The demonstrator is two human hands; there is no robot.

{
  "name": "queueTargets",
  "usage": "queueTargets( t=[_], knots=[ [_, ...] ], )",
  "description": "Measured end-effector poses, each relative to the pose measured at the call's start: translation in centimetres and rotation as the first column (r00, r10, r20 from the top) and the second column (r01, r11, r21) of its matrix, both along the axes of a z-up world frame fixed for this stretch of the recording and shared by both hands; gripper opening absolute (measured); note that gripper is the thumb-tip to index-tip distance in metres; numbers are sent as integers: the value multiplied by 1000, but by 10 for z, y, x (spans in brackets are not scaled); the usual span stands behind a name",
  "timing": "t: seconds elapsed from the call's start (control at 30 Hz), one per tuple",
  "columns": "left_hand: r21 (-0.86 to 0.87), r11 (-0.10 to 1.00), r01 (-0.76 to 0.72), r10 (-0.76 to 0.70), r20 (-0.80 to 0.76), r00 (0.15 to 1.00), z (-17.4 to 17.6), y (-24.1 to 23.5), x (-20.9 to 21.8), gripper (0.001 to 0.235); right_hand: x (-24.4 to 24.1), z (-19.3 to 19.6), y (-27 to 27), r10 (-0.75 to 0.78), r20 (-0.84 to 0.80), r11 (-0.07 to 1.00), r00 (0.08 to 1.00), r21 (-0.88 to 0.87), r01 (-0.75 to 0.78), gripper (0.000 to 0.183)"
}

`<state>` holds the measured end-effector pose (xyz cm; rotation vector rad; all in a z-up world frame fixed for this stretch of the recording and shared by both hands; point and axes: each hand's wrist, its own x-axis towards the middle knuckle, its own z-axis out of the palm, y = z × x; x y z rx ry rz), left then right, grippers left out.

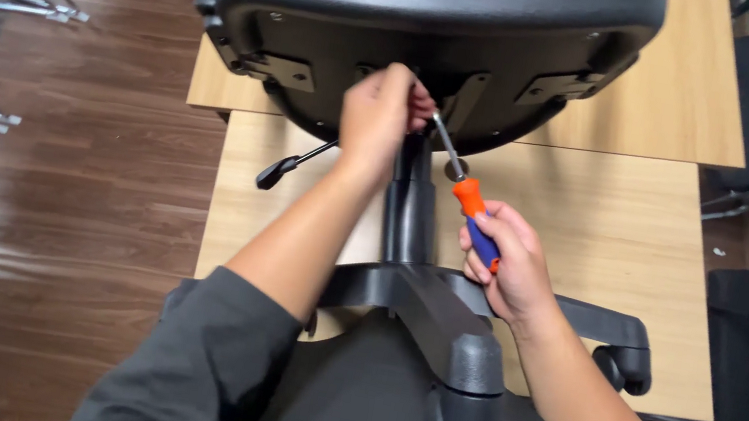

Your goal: The person works on an office chair placed upside down on a table, using a screwdriver to unscrew the fasteners securing the seat to the chair base mechanism. They hold the seat steady with one hand while driving the screwdriver with the other, and removed screws accumulate on the table beside the chair.

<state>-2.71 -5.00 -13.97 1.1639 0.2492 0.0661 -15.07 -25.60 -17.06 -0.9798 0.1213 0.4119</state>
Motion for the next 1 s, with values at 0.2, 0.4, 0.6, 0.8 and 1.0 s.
queueTargets(
  t=[0.2, 0.4, 0.6, 0.8, 1.0],
  knots=[
    [244, 944, 221, -238, 45, 970, 53, 103, -26, 26, 8, 4, 17, 45, -12, 998, 999, -34, -46, 20],
    [362, 867, 344, -324, -116, 939, 50, 202, -54, 23, 22, 9, 42, 126, -9, 988, 992, -89, -127, 22],
    [490, 826, 279, -198, -212, 957, -92, 266, -55, 21, 34, 15, 63, 198, 8, 969, 980, -153, -195, 23],
    [782, 601, 167, 24, -227, 974, -223, 262, -58, 25, 34, 26, 77, 253, -74, 936, 965, -233, -263, 23],
    [897, 426, 122, 102, -181, 978, -244, 240, -62, 25, 37, 25, 83, 302, -117, 917, 946, -234, -322, 24]
  ],
)
